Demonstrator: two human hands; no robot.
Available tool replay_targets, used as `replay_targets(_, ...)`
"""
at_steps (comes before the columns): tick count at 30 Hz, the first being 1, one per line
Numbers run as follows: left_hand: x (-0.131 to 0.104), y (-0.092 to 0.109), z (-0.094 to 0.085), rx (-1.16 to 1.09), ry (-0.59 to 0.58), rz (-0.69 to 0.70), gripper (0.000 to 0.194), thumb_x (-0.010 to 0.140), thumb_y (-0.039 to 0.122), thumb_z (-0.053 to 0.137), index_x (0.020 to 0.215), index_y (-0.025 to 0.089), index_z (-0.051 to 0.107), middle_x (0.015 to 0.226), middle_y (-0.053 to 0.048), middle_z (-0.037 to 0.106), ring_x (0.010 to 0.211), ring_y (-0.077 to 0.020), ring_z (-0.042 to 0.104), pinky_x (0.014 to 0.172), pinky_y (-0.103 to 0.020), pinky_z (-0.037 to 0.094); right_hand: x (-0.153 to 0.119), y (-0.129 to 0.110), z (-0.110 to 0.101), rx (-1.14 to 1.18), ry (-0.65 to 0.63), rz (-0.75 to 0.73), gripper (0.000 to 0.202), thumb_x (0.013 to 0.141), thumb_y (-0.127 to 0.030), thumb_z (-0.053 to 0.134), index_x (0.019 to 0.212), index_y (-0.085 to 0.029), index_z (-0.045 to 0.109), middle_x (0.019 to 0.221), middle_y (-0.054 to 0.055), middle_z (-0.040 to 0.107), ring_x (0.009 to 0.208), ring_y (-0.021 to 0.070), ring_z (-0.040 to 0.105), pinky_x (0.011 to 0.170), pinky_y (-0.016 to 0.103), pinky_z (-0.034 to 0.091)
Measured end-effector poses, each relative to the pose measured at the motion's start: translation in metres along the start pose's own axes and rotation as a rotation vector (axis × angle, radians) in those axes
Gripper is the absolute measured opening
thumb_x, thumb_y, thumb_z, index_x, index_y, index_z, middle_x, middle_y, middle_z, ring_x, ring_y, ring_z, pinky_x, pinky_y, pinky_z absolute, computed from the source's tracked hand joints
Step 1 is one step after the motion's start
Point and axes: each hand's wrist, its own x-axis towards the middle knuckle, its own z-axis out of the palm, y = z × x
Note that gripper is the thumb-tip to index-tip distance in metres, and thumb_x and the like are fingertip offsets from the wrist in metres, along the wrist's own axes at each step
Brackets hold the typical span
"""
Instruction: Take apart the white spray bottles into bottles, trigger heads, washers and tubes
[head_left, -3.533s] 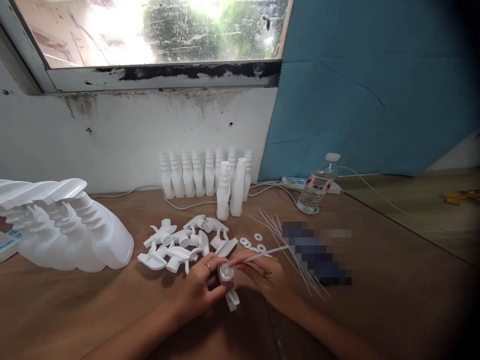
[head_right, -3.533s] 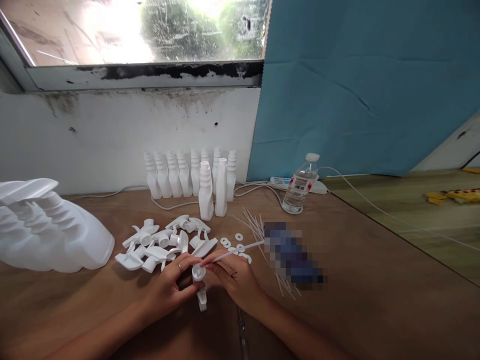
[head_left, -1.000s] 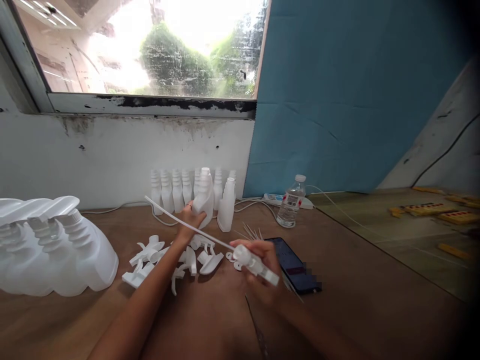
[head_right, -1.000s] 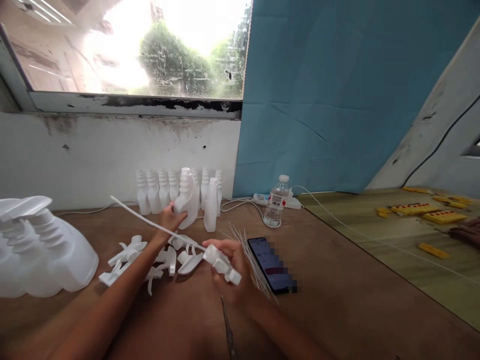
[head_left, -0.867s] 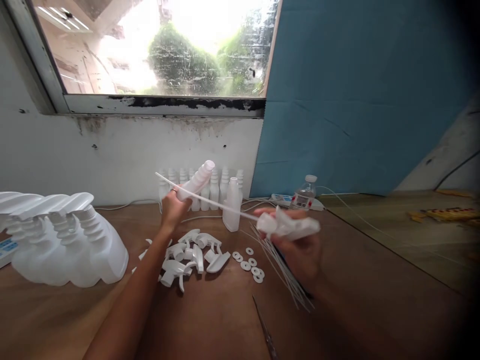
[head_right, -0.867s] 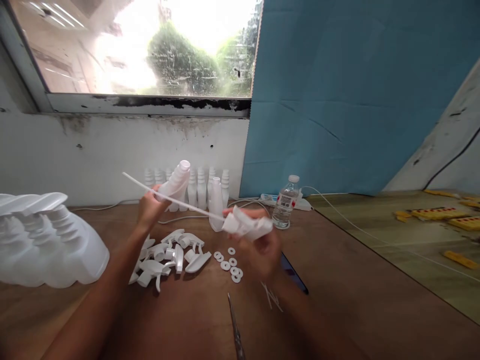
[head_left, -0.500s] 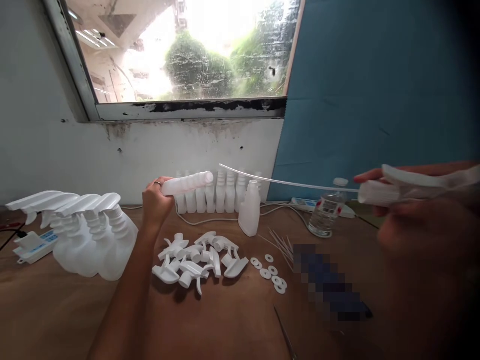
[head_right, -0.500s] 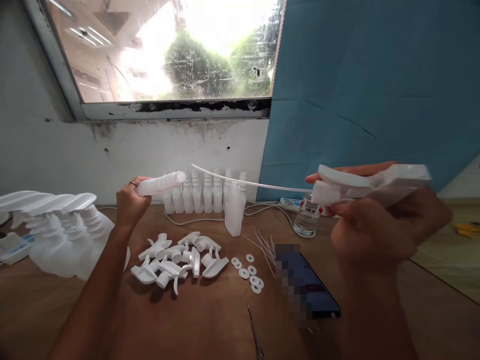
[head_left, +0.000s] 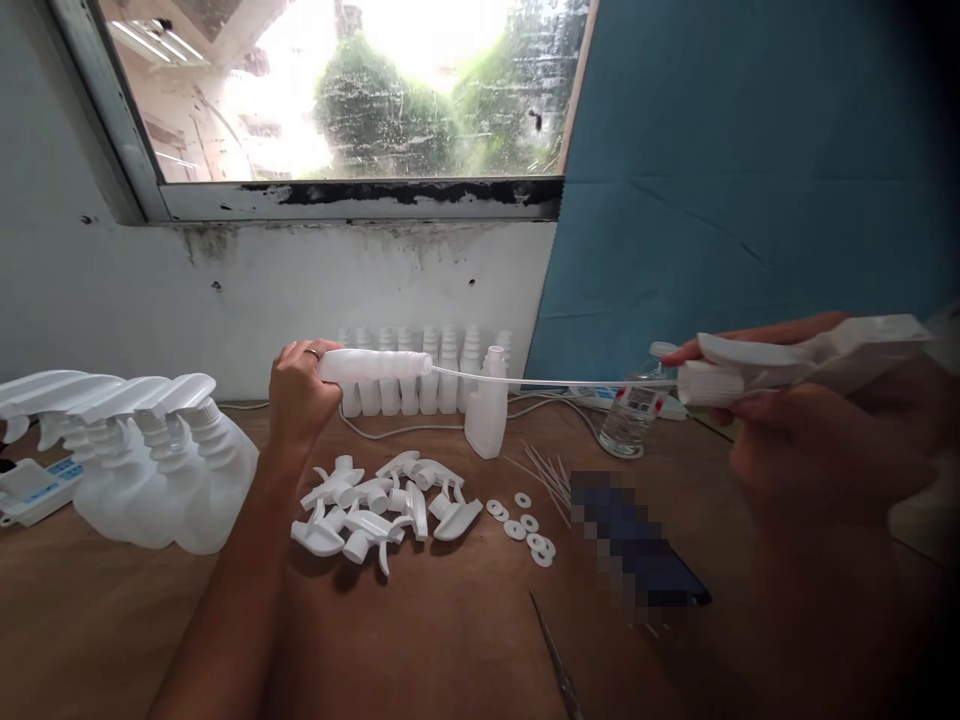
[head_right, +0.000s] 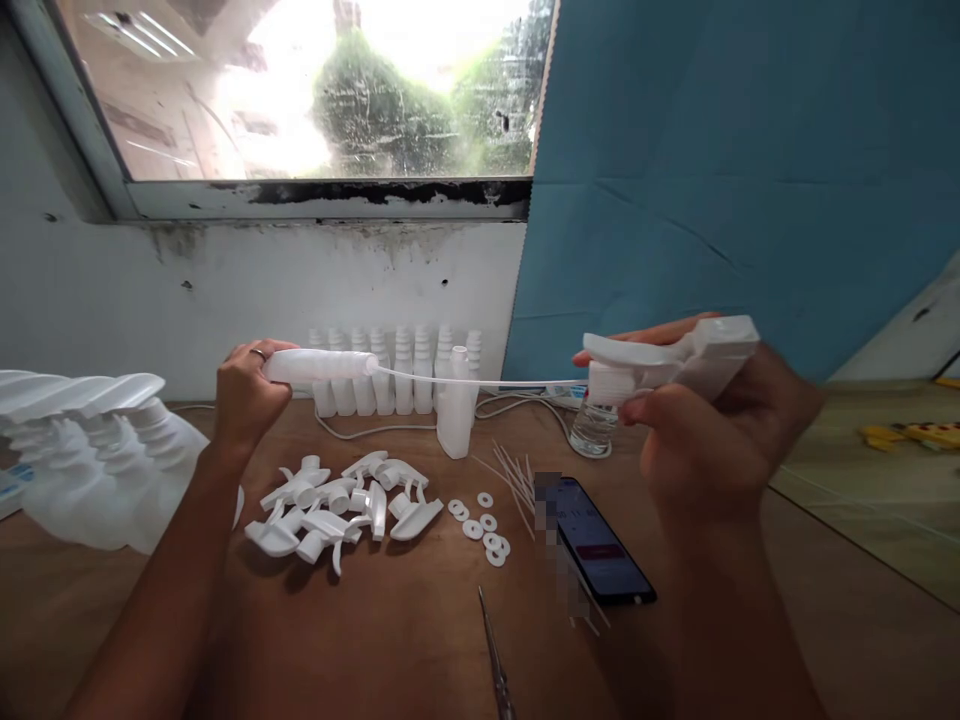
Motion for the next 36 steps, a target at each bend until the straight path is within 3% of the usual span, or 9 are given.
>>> replay_targets(3, -0.002, 0.017, -0.002, -0.062, -0.051, 0.021, 0.046, 0.06, -0.002, 0.046, 0.095, 0.017, 0.069, 0.09, -0.006, 0.068, 0.091, -0.0259, 0.058, 0.085, -0.034, 0.044, -0.006, 0.004, 0.003, 0.123, -0.042, 0.054, 0.021, 0.05, -0.007, 0.055, 0.064, -0.017, 0.066, 0.061, 0.004, 0.062, 0.059, 0.0246, 0.064, 0.047, 0.034, 0.042)
replay_targets(9, -0.013, 0.066, -0.01, -0.195, -0.357, -0.007, 0.049, 0.059, -0.002, 0.047, 0.098, 0.02, 0.068, 0.09, -0.003, 0.068, 0.085, -0.023, 0.06, 0.075, -0.031, 0.046, -0.018, 0.001, 0.01, 0.065, -0.406, 0.207, 0.019, 0.065, -0.014, 0.068, 0.082, -0.021, 0.067, 0.097, 0.002, 0.064, 0.072, 0.015, 0.055, 0.053, 0.027, 0.039)
replay_targets(12, -0.018, 0.086, -0.015, -0.221, -0.461, -0.027, 0.048, 0.06, -0.001, 0.047, 0.097, 0.022, 0.067, 0.085, -0.002, 0.067, 0.079, -0.0211, 0.06, 0.068, -0.028, 0.044, -0.021, -0.003, 0.013, 0.004, -0.582, 0.304, 0.021, 0.071, -0.023, 0.071, 0.092, -0.024, 0.068, 0.085, 0.0, 0.061, 0.069, 0.0133, 0.053, 0.055, 0.026, 0.041)
replay_targets(15, -0.022, 0.098, -0.02, -0.205, -0.548, -0.071, 0.045, 0.06, 0.001, 0.047, 0.094, 0.023, 0.066, 0.078, -0.001, 0.066, 0.069, -0.0194, 0.059, 0.059, -0.027, 0.04, -0.021, -0.005, 0.014, 0.007, -0.632, 0.334, 0.028, 0.072, -0.028, 0.074, 0.099, -0.026, 0.068, 0.082, -0.001, 0.061, 0.071, 0.0133, 0.055, 0.057, 0.024, 0.044)
replay_targets(19, -0.025, 0.1, -0.029, -0.362, -0.867, -0.151, 0.038, 0.063, 0.006, 0.05, 0.094, 0.022, 0.063, 0.073, 0.0, 0.064, 0.059, -0.0173, 0.057, 0.048, -0.025, 0.035, -0.02, -0.005, 0.016, 0.1, -0.57, 0.358, 0.045, 0.068, -0.027, 0.081, 0.109, -0.028, 0.063, 0.084, -0.001, 0.065, 0.072, 0.0148, 0.062, 0.059, 0.026, 0.051)
replay_targets(22, -0.027, 0.1, -0.031, -0.574, -1.17, -0.185, 0.031, 0.067, 0.019, 0.062, 0.098, 0.022, 0.061, 0.082, -0.001, 0.066, 0.067, -0.0192, 0.061, 0.05, -0.024, 0.04, -0.022, 0.002, 0.02, 0.154, -0.548, 0.37, 0.045, 0.068, -0.029, 0.082, 0.108, -0.026, 0.063, 0.086, 0.001, 0.068, 0.076, 0.0168, 0.065, 0.062, 0.028, 0.055)
replay_targets(24, -0.027, 0.1, -0.029, -0.624, -1.285, -0.161, 0.034, 0.064, 0.028, 0.07, 0.097, 0.021, 0.06, 0.089, -0.002, 0.067, 0.076, -0.0213, 0.063, 0.054, -0.024, 0.043, -0.025, 0.009, 0.023, 0.19, -0.538, 0.396, 0.04, 0.068, -0.03, 0.081, 0.104, -0.025, 0.065, 0.091, 0.002, 0.069, 0.081, 0.0183, 0.066, 0.067, 0.03, 0.056)
replay_targets(29, -0.03, 0.101, -0.012, -0.54, -1.396, -0.048, 0.039, 0.059, 0.034, 0.076, 0.093, 0.02, 0.063, 0.095, -0.002, 0.065, 0.086, -0.0249, 0.062, 0.063, -0.026, 0.046, -0.036, 0.017, 0.036, 0.26, -0.669, 0.516, 0.031, 0.07, -0.031, 0.08, 0.097, -0.021, 0.068, 0.088, 0.003, 0.068, 0.081, 0.018, 0.065, 0.066, 0.03, 0.056)
replay_targets(36, -0.042, 0.103, 0.011, -0.553, -1.521, 0.08, 0.058, 0.06, 0.039, 0.078, 0.113, 0.024, 0.059, 0.108, -0.004, 0.064, 0.101, -0.0302, 0.059, 0.073, -0.031, 0.048, -0.047, 0.017, 0.045, 0.293, -0.776, 0.544, 0.031, 0.073, -0.031, 0.078, 0.1, -0.021, 0.067, 0.091, 0.004, 0.066, 0.082, 0.0176, 0.062, 0.068, 0.03, 0.054)
